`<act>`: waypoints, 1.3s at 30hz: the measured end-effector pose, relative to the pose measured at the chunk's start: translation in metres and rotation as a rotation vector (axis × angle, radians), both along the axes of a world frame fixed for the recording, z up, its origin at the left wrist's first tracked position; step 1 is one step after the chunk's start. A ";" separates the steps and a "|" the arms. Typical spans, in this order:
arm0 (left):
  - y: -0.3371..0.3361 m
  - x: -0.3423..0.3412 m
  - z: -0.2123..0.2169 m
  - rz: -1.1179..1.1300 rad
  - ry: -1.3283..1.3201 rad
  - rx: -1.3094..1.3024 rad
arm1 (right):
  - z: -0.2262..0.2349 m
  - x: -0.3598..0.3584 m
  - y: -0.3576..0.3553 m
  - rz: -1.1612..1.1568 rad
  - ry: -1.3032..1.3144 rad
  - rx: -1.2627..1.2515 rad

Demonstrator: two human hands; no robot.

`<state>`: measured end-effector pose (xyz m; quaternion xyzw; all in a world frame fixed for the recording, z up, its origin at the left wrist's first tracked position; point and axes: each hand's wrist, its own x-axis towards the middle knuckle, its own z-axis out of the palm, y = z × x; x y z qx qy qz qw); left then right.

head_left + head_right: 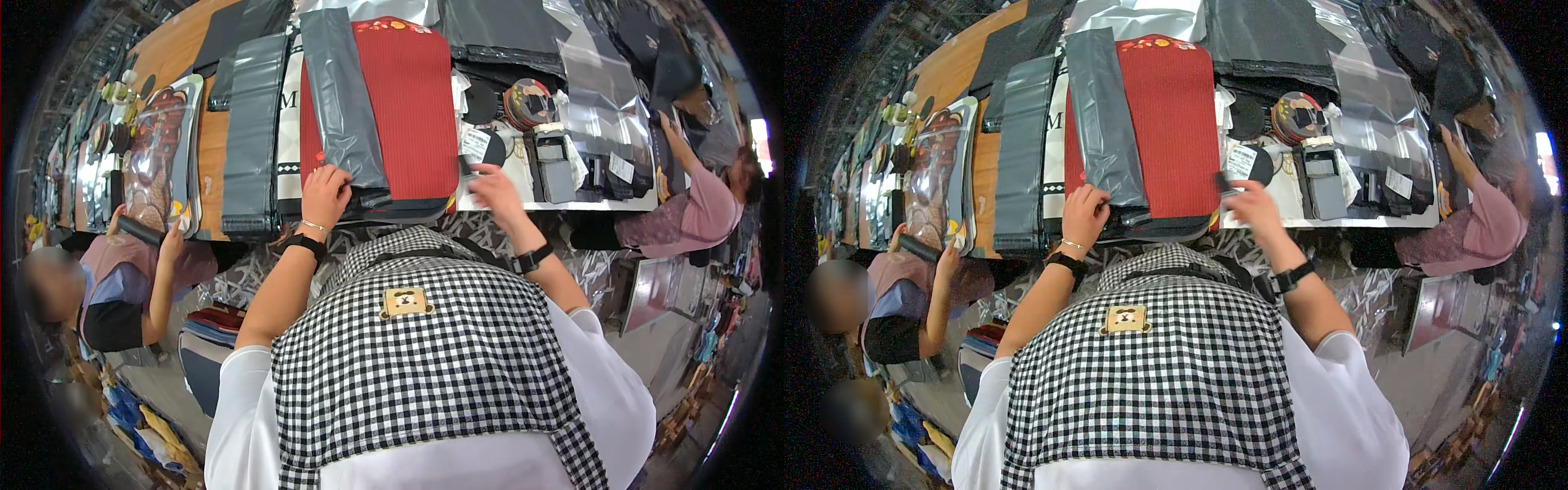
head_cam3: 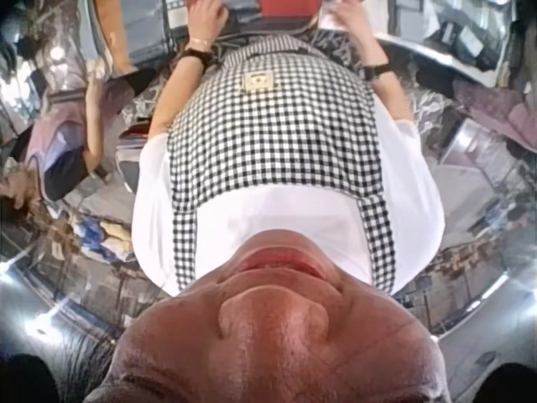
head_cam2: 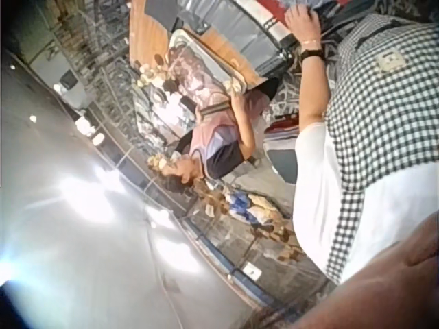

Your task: Rolling and packaging floor mats into shipping sleeves and applying labels.

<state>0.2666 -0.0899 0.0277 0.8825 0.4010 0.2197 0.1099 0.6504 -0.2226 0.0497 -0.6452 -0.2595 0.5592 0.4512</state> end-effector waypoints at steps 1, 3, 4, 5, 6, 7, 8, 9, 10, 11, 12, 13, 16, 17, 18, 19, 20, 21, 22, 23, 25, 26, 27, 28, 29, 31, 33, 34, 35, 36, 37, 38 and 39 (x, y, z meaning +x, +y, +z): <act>0.001 0.003 0.004 0.004 -0.106 -0.083 | 0.029 -0.032 0.014 0.212 0.091 -0.054; 0.005 0.014 0.014 -0.006 -0.217 -0.169 | 0.010 -0.074 0.035 0.566 0.311 -0.173; 0.007 0.019 0.021 -0.026 -0.282 -0.173 | 0.004 -0.094 0.048 0.724 0.248 -0.228; 0.007 0.022 0.027 -0.036 -0.343 -0.175 | -0.008 -0.114 0.058 0.726 0.250 -0.229; 0.008 0.025 0.034 -0.040 -0.342 -0.176 | -0.021 -0.131 0.066 0.543 0.320 -0.253; 0.009 0.025 0.038 -0.056 -0.340 -0.133 | -0.023 -0.143 0.073 0.367 0.388 -0.276; 0.010 0.026 0.040 -0.073 -0.337 -0.091 | -0.024 -0.147 0.078 0.369 0.390 -0.277; 0.010 0.027 0.043 -0.072 -0.334 -0.092 | -0.024 -0.148 0.081 0.232 0.393 -0.227; 0.009 0.027 0.043 -0.065 -0.317 -0.092 | -0.022 -0.152 0.084 0.102 0.394 -0.180; 0.009 0.023 0.041 -0.058 -0.299 -0.092 | -0.020 -0.151 0.083 0.111 0.396 -0.185; 0.011 0.018 0.031 -0.061 -0.253 -0.065 | -0.017 -0.145 0.078 0.137 0.341 -0.196; 0.008 0.016 0.029 -0.058 -0.254 -0.071 | -0.014 -0.139 0.072 0.155 0.285 -0.208; 0.002 0.016 0.020 0.205 -0.282 -0.224 | -0.005 -0.128 0.061 0.168 0.329 -0.226; -0.001 0.015 0.012 0.206 -0.285 -0.227 | -0.004 -0.127 0.060 0.175 0.366 -0.211; -0.005 0.013 0.005 0.285 -0.269 -0.276 | -0.004 -0.129 0.060 0.176 0.363 -0.214; -0.005 0.013 0.003 0.358 -0.252 -0.325 | -0.004 -0.133 0.062 0.166 0.350 -0.219; -0.004 0.013 0.001 0.355 -0.255 -0.328 | -0.005 -0.138 0.065 0.157 0.337 -0.225; -0.002 0.011 0.000 0.383 -0.251 -0.534 | -0.007 -0.144 0.069 0.154 0.334 -0.227; 0.000 0.011 -0.002 0.407 -0.244 -0.742 | -0.012 -0.151 0.074 0.090 0.385 -0.204; 0.001 0.011 -0.008 0.400 -0.245 -0.746 | -0.021 -0.154 0.077 0.024 0.433 -0.180; 0.003 0.009 -0.029 0.361 -0.325 -0.660 | -0.030 -0.161 0.084 0.013 0.502 -0.147; 0.006 0.007 -0.038 0.366 -0.327 -0.663 | -0.026 -0.169 0.087 0.048 0.547 -0.033; 0.011 0.006 -0.047 0.368 -0.382 -0.929 | -0.021 -0.174 0.088 0.083 0.592 0.083; 0.013 0.007 -0.045 0.363 -0.437 -1.196 | -0.020 -0.172 0.086 0.179 0.523 0.057; 0.011 0.008 -0.042 0.364 -0.440 -1.199 | -0.021 -0.166 0.084 0.180 0.521 0.053; 0.004 0.008 -0.032 0.320 -0.455 -1.066 | -0.019 -0.144 0.076 0.386 0.175 -0.162; 0.004 -0.002 -0.044 0.322 -0.360 -0.958 | -0.019 -0.132 0.071 0.486 -0.033 -0.162; 0.002 -0.010 -0.053 0.326 -0.261 -0.853 | -0.012 -0.138 0.065 0.361 -0.415 -0.026; 0.002 -0.012 -0.058 0.326 -0.267 -0.851 | -0.006 -0.140 0.062 0.207 -0.793 0.118; 0.002 -0.015 -0.062 0.310 -0.261 -0.845 | -0.022 -0.142 0.066 0.101 -0.804 0.305; 0.003 -0.014 -0.063 0.288 -0.252 -0.838 | -0.028 -0.141 0.072 0.100 -0.809 0.310; 0.002 -0.009 -0.051 0.283 -0.258 -0.831 | -0.033 -0.138 0.080 0.286 -0.773 0.207; -0.001 -0.005 -0.039 0.329 -0.332 -0.996 | -0.037 -0.135 0.091 0.469 -0.731 0.103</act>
